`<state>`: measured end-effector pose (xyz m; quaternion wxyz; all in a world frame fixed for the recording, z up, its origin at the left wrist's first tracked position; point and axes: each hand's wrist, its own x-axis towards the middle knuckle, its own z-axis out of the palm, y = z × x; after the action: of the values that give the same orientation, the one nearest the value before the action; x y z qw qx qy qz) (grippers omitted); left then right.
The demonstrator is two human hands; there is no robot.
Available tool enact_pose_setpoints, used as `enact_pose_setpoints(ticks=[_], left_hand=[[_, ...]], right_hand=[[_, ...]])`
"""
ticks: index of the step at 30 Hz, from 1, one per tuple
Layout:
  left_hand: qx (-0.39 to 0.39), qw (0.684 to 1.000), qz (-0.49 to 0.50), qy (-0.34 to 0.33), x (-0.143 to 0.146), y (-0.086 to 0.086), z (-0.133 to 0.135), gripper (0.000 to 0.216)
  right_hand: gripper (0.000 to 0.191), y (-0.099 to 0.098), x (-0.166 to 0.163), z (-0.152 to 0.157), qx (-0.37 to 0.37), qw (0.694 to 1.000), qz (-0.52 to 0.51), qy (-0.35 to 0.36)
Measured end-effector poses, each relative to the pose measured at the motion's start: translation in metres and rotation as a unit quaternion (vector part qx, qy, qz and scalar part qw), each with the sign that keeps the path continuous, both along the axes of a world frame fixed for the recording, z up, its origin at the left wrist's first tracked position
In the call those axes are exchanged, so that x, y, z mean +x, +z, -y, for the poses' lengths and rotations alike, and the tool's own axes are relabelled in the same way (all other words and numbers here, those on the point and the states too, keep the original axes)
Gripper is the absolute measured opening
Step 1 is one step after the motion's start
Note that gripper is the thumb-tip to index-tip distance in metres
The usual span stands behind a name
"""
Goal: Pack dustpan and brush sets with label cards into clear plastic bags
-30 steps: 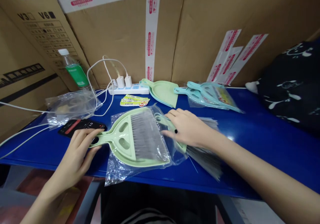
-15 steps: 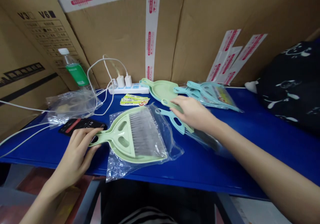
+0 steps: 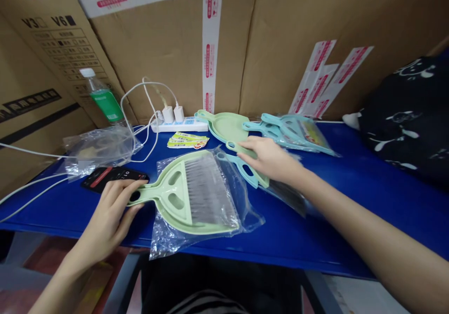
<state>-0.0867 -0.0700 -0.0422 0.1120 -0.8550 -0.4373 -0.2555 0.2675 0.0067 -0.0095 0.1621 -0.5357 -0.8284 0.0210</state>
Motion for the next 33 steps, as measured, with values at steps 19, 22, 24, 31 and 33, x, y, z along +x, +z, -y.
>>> enact_pose_setpoints(ticks=[19,22,24,31,33], left_hand=[[0.013,1.000,-0.012,-0.016,0.028,0.015,-0.011,0.029],[0.018,1.000,-0.011,-0.015,0.027,0.014,-0.012,0.029],[0.014,1.000,-0.013,-0.012,0.029,0.015,-0.013,0.029],[0.083,0.995,-0.051,-0.024,0.046,0.019,-0.008,0.040],[0.125,0.987,-0.071,-0.069,0.053,0.018,-0.005,0.039]], right_hand=[[0.016,0.005,-0.021,0.021,-0.373,0.851,-0.370,0.009],[0.014,0.005,-0.021,0.019,-0.435,0.792,-0.427,0.020],[0.007,0.004,-0.022,0.021,-0.451,0.770,-0.452,0.020],[0.027,-0.008,-0.019,0.021,-0.392,0.815,-0.424,0.045],[0.030,-0.010,-0.015,0.018,-0.388,0.814,-0.425,0.077]])
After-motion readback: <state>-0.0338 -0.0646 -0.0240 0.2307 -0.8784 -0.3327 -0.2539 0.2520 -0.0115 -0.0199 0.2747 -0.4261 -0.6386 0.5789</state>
